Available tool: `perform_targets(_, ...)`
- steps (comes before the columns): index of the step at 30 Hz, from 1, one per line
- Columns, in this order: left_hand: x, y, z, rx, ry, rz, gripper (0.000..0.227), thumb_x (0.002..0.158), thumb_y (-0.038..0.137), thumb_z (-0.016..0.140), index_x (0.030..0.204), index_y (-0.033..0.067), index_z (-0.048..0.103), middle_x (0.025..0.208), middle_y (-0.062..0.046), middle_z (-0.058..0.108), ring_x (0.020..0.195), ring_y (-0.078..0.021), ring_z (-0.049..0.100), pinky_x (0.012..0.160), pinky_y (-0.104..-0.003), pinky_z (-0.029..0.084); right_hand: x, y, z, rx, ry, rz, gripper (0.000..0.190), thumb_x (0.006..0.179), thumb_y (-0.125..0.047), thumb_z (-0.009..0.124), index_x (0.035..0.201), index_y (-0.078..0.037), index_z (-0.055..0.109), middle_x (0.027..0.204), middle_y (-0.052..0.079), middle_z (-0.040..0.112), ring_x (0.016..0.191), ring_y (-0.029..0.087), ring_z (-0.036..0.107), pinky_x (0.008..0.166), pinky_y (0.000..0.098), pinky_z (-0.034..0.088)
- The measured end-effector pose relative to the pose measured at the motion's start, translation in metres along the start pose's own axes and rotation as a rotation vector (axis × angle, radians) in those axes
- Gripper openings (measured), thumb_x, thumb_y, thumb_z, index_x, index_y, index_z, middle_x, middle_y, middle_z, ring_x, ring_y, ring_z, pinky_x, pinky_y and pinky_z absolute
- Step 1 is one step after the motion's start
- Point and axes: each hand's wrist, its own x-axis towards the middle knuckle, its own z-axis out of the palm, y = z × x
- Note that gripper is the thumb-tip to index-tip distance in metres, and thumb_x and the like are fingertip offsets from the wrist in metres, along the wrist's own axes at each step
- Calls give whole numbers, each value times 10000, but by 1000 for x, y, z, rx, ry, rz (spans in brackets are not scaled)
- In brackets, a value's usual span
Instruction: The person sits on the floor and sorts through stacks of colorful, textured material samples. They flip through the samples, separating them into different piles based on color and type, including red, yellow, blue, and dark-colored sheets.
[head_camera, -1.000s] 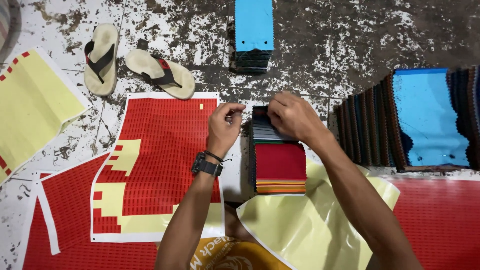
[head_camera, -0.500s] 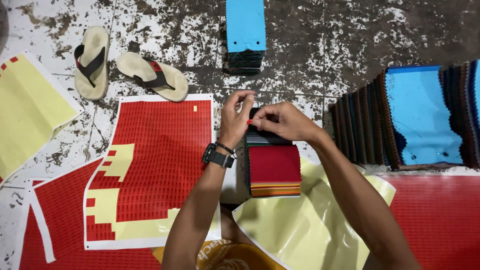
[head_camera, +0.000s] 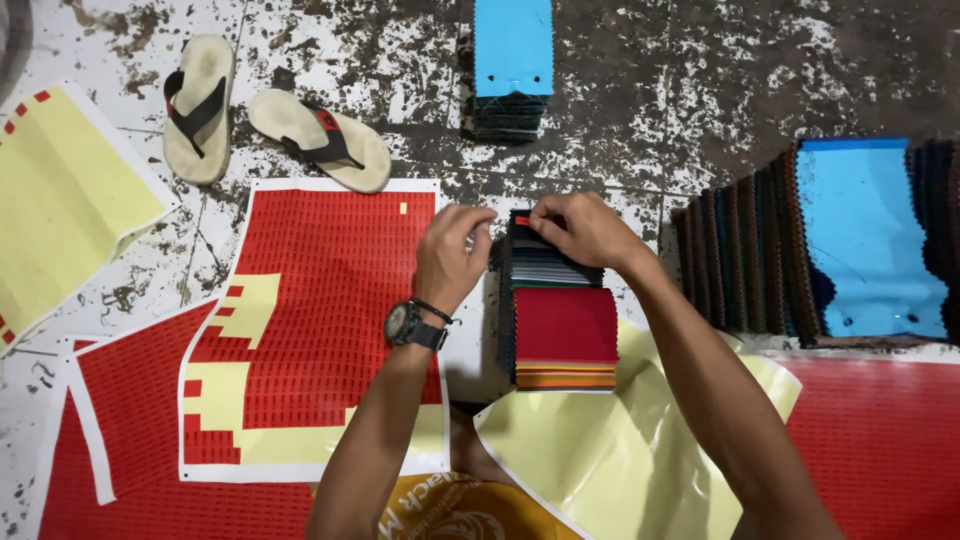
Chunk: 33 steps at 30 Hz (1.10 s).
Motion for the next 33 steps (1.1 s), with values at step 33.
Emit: perform_targets(33,10,9,14,-172,137,-166,248,833,38,640,946,218,767,833,19,674,821,-236,710,732,-325,590,-4,52,21,-485,609,-517,217,920,-121,754,722,-124,666,790,-11,649,737,247,656,538,352,523)
